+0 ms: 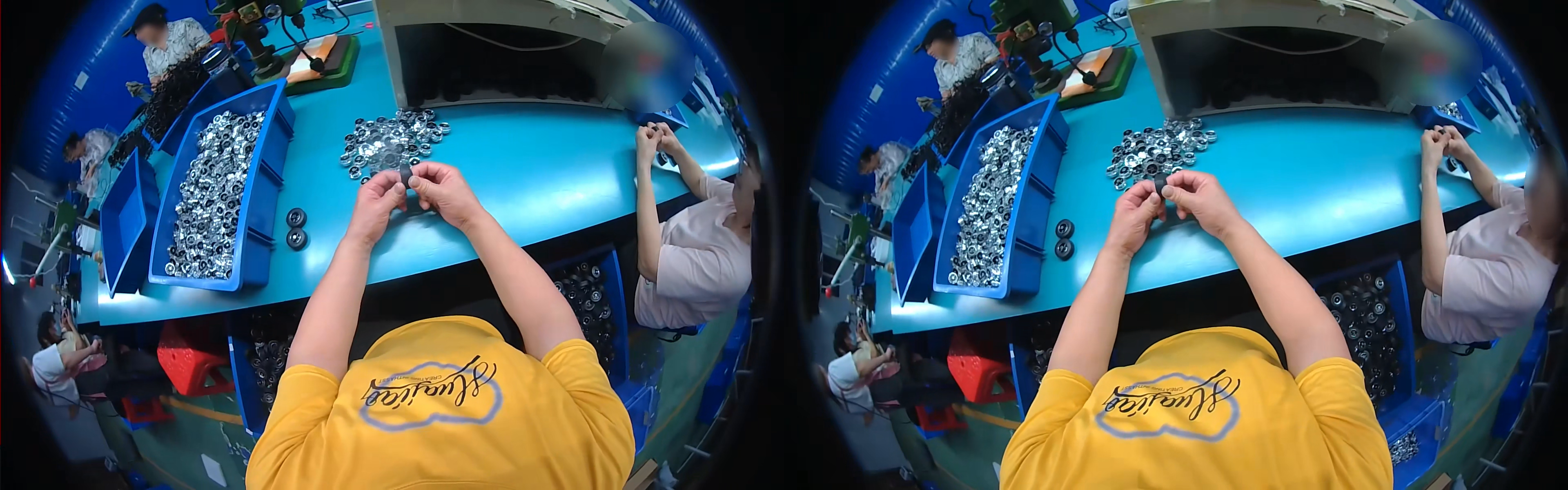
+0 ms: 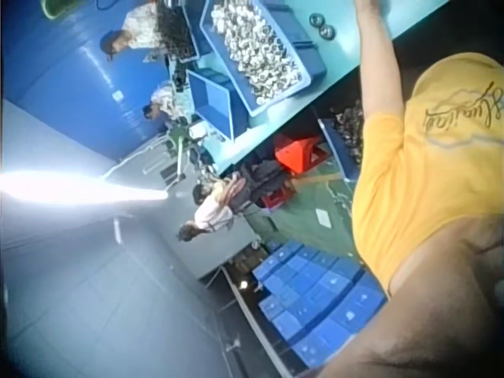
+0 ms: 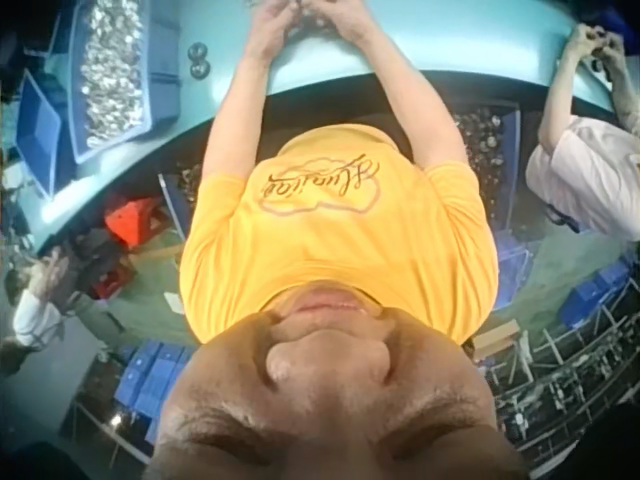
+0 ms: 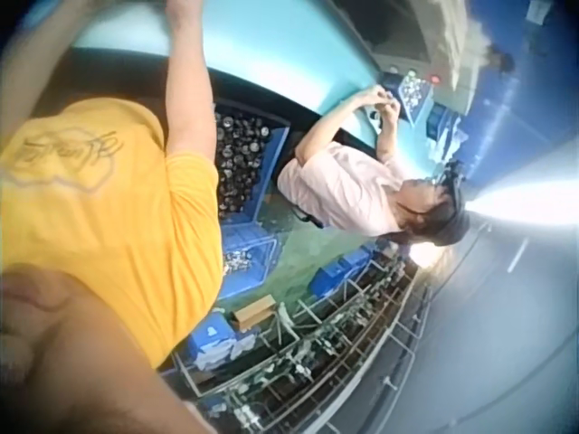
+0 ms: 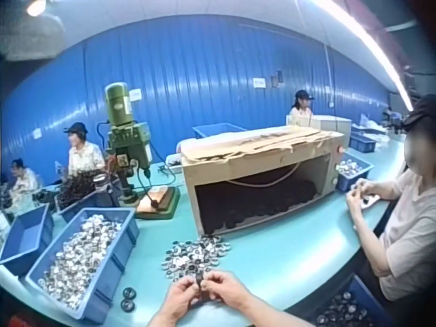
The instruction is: Manually assembling small mechanical components by inserting metal rings into black circular housings.
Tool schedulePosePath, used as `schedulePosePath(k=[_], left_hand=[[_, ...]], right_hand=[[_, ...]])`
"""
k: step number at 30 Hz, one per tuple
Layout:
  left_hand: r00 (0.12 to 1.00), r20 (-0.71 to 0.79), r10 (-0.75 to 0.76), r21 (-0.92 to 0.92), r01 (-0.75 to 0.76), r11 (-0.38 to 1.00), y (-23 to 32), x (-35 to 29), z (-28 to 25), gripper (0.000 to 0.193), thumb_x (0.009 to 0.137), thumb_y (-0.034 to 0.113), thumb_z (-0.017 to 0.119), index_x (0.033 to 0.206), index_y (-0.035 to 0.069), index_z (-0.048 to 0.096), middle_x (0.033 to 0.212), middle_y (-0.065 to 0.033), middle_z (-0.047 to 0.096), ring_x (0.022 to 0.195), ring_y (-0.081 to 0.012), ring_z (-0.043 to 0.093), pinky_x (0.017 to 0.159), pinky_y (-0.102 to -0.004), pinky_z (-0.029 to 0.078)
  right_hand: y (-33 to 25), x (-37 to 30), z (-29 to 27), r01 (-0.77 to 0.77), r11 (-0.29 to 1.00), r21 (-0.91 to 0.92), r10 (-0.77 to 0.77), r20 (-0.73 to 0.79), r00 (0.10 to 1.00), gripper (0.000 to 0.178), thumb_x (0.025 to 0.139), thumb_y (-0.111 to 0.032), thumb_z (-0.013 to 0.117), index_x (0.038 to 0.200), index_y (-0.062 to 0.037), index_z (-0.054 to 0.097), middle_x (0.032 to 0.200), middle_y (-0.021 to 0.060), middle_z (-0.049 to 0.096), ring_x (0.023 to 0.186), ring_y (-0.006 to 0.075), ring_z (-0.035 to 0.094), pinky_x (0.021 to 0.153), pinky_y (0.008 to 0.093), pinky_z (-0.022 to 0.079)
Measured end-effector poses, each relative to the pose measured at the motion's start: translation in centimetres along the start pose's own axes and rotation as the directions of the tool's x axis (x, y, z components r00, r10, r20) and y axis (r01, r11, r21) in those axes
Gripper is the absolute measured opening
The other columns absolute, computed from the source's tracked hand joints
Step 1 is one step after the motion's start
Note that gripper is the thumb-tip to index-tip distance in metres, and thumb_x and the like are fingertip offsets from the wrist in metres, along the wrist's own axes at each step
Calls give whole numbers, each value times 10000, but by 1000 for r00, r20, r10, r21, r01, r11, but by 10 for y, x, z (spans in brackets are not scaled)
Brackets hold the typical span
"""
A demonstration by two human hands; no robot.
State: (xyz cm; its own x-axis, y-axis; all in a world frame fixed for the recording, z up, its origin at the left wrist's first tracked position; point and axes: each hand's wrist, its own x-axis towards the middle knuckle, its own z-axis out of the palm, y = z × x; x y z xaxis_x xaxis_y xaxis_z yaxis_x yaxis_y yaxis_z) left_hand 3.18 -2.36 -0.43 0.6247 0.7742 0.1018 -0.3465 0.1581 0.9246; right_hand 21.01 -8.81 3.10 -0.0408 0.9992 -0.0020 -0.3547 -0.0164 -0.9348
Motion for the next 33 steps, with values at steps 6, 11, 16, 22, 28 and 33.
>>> schedulePosePath(k=[6,11,16,22,28,33], left_hand=[[986,-166,-7,-125,-14,992,24,-1,21,200,1022,203,671,1120,28,672,942,-36,676,779,-118,621,675,-283,535],[992,-106,-71,-92,62,994,17,0,4,257,999,176,707,1173,-11,681,955,-59,695,749,-117,615,631,-274,542],[970,-223,97,-59,-113,992,9,2,-7,213,929,179,796,998,27,664,879,-30,670,684,-109,598,615,-269,522],[975,-185,126,23,-124,992,8,4,-2,223,909,182,820,936,57,636,828,-20,651,711,-136,634,670,-309,555],[998,-62,0,-251,-16,968,18,0,11,287,1029,329,658,1039,43,629,993,-61,664,827,-187,657,774,-369,589],[1000,-16,4,-198,-7,980,10,1,2,285,1053,326,615,1053,41,629,1065,-82,686,945,-216,688,818,-390,602]], right_hand=[[2,0,-4,82,993,-83,-67,161,985,193,1036,-249,658,1027,-57,647,827,-37,601,649,43,532,581,195,442],[2,4,-6,32,992,-124,-33,-3,999,219,1027,-257,666,1046,-43,705,816,-34,628,670,51,565,598,224,498],[2,15,-36,-18,806,-592,-266,-389,882,161,919,-205,744,1002,-68,768,823,24,664,740,131,655,669,276,547],[-3,26,-24,65,339,-939,-437,-95,894,214,838,-176,768,1041,-111,754,964,120,665,901,307,688,786,413,566],[8,24,-28,73,358,-931,-452,-104,886,269,809,-176,796,1032,-60,700,1001,128,654,848,277,690,745,402,570],[-3,-3,-7,249,830,-499,-382,-183,906,279,800,-106,844,1025,-24,701,972,31,678,762,94,679,709,242,562]])
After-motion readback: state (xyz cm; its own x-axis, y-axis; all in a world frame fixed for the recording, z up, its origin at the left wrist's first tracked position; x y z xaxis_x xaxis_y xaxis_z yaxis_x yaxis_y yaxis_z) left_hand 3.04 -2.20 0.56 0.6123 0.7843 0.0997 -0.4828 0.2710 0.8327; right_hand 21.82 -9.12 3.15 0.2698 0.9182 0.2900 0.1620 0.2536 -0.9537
